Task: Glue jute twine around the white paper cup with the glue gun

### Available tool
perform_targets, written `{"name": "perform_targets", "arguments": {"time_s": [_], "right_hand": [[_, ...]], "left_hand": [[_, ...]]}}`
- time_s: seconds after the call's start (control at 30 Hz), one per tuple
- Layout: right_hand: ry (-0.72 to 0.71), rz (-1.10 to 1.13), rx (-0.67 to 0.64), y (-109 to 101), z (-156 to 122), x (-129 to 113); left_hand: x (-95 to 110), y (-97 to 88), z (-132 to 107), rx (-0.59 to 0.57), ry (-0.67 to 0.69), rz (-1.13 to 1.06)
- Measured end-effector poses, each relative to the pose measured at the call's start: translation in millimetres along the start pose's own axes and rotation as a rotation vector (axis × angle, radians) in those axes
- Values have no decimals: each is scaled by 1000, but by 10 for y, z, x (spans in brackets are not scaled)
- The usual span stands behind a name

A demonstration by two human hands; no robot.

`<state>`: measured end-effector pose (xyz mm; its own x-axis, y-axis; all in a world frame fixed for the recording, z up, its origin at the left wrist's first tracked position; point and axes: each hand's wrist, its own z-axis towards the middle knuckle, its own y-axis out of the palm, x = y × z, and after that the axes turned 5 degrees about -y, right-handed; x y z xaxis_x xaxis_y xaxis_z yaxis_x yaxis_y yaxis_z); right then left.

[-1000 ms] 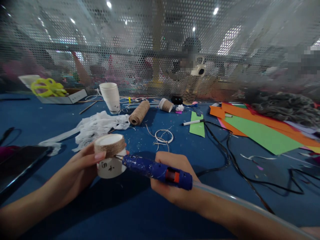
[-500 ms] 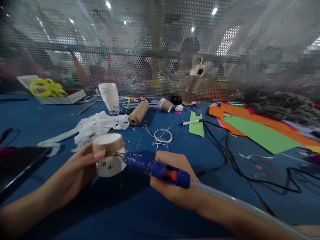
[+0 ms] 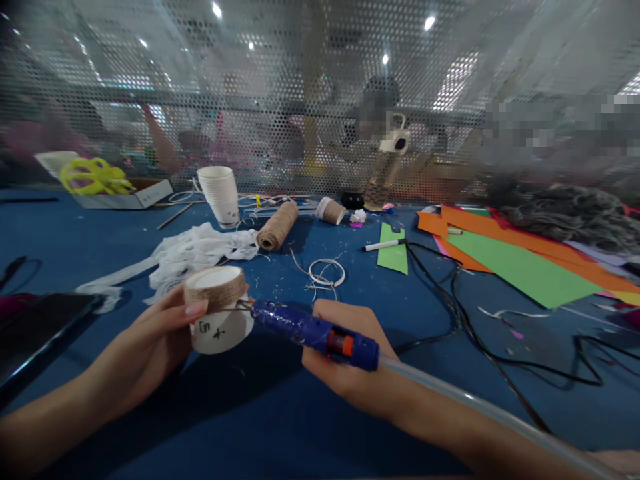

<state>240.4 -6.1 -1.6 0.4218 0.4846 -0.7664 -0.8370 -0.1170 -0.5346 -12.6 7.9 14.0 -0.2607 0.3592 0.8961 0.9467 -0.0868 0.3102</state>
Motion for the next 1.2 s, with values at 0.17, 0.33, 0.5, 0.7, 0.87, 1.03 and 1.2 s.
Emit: {"name": "perform_targets", "arguments": {"time_s": [0.17, 0.33, 0.5, 0.7, 0.87, 1.03, 1.2], "right_hand": [[-25, 5, -55, -7, 11, -56], [-15, 19, -67, -10, -8, -60], [-9, 23, -25, -3, -6, -21], [33, 29, -18, -8, 6, -22], [54, 26, -26, -16, -8, 17], [22, 31, -15, -1, -14, 1], [-9, 15, -35, -2, 14, -34]], "left_hand": [[6, 32, -26, 5, 15, 45], [13, 40, -30, 2, 18, 61], [3, 18, -8, 11, 4, 3], [39, 79, -59, 13, -11, -32], [60, 108, -89, -13, -27, -33], [27, 64, -44, -6, -8, -28], [-8, 15, -3, 14, -20, -7]]}}
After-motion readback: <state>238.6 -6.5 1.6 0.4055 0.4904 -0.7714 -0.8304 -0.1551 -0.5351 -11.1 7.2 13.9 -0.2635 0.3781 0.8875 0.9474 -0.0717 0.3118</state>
